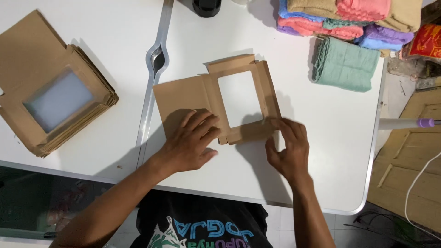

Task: The person assembles a flat cardboard box with a clear window on a white table. They fold the side flaps inward and then fold the top and bottom flaps to close the box, pressing the edges to secure the shape.

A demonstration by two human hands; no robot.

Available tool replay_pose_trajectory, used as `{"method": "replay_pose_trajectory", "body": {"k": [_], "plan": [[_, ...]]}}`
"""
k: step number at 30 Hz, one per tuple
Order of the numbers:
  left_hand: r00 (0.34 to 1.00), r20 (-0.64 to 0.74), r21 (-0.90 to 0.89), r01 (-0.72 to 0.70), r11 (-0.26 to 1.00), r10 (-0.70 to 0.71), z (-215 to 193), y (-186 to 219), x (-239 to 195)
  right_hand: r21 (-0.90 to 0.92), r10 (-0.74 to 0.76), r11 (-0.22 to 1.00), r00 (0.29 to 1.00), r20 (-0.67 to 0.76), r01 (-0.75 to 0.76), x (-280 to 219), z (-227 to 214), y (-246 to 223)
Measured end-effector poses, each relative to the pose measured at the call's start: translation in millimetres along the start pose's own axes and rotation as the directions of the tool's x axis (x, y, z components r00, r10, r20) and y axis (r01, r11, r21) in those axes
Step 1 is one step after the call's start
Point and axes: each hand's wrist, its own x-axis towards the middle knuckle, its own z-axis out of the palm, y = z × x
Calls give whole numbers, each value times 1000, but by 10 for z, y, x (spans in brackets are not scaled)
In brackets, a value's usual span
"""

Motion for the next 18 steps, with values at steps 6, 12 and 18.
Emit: {"method": "replay_pose_trajectory", "body": {"k": [6, 12, 18], "plan": [[981, -176, 70, -73, 995, 85, 451, 46, 34, 16, -141, 990, 965, 220, 141, 82, 103, 152], [966, -235, 59, -97, 994, 108, 515, -69, 0, 20, -154, 988, 962, 225, 154, -21, 116, 280], [937, 2, -106, 347, 932, -349, 418, -72, 159, 30, -148, 989, 971, 187, 145, -99, 205, 375]]}}
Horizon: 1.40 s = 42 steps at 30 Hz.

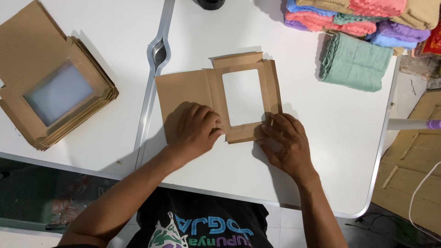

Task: The person assembles a flat cardboard box with a clear window on a white table. They fold the side flaps inward and then fold the top and bottom flaps to close the box, pressing the edges to secure the shape.

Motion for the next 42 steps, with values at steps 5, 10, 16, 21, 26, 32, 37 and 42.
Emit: {"method": "replay_pose_trajectory", "body": {"k": [5, 10, 16, 21, 26, 32, 37, 42], "plan": [[992, 121, 79, 28, 997, -37, -44, 47, 52, -7, 40, 999, 999, 31, -40, -1, -11, -38], [992, 122, 103, 10, 995, -23, -24, 20, 59, 150, 47, 987, 997, 53, -55, 101, -219, 53], [992, 123, 110, -32, 993, 19, 64, -90, -48, 45, -12, 999, 996, 92, 8, 112, -302, 192], [940, 50, 133, -342, 930, 338, 186, 49, -52, 64, -70, 996, 989, 127, 62, 192, -369, 216], [934, 1, 68, -356, 932, 357, 57, 194, -9, 42, 24, 999, 985, 174, -32, 290, -340, 256], [935, -59, 70, -345, 936, 349, 129, 191, 26, 1, 350, 928, 873, 340, -372, 465, -332, 306], [940, -69, 57, -332, 942, 335, 241, 121, 5, -144, 546, 814, 656, 521, -562, 659, -372, 304], [961, -58, 39, -268, 963, 270, 163, 197, 39, -103, 556, 789, 634, 538, -605, 581, -296, 432]]}}
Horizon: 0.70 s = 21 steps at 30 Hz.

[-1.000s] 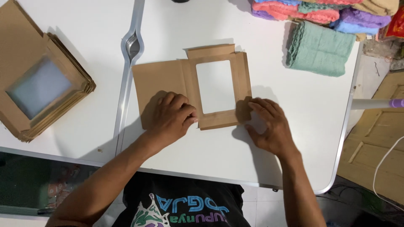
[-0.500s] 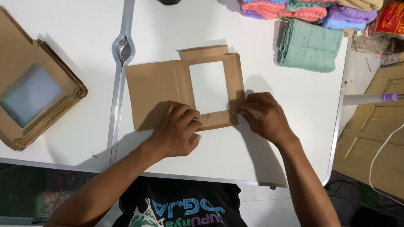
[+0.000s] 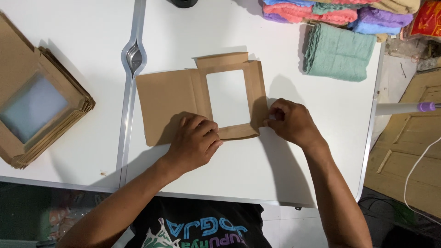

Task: The person assembles a flat cardboard box with a clear window on a white table. They fold the side flaps inward and then fold the top and bottom flaps to close the box, pressing the edges to secure the shape.

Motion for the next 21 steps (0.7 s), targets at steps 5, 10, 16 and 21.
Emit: {"method": "replay_pose_trajectory", "body": {"k": [5, 10, 16, 21], "plan": [[994, 73, -19, 87, 996, -86, 34, -48, 27, -107, -409, 908, 803, -434, 405, -310, 352, 191], [943, 262, -48, 225, 973, -205, -104, -25, 181, -346, -703, 669, 410, -581, 657, -823, 856, -190], [895, 368, 5, 268, 963, -251, -184, 54, 275, -388, -702, 707, 524, -482, 591, -911, 1231, -335], [870, 395, 43, 303, 952, -295, -157, 56, 319, -379, -715, 695, 534, -451, 611, -833, 1284, -402]]}}
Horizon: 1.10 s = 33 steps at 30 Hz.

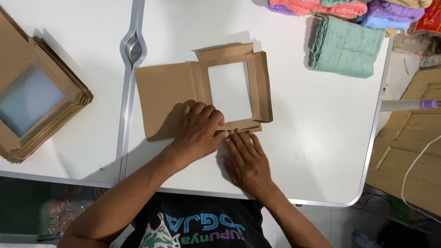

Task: The person assembles a flat cardboard box with a clear window on a white table. They fold the side flaps inward and then fold the top and bottom flaps to close the box, pressing the edges to secure the shape.

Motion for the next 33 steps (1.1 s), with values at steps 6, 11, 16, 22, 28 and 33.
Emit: {"method": "replay_pose_trajectory", "body": {"k": [6, 11, 16, 22, 28, 33], "plan": [[998, 38, 49, -48, 998, 46, 14, -16, -42, -104, 97, 990, 995, -26, -99, -100, -104, 156], [994, 78, 59, -83, 995, 78, -35, -64, -62, -143, 164, 975, 985, -46, -169, -139, -191, 262], [989, 44, 92, -144, 985, 140, -10, -134, -128, -127, 172, 976, 984, -51, -177, -94, -269, 253], [890, -286, -85, -393, 916, 355, -103, -233, -301, -181, 90, 977, 985, -144, -116, 32, -308, 240], [810, -487, 54, -345, 937, 326, -93, -361, -286, -171, 198, 953, 940, -279, -252, 365, -451, 484], [827, -422, 186, -322, 928, 372, 138, -243, -422, -235, 87, 965, 988, -125, -115, 298, -399, 585]]}}
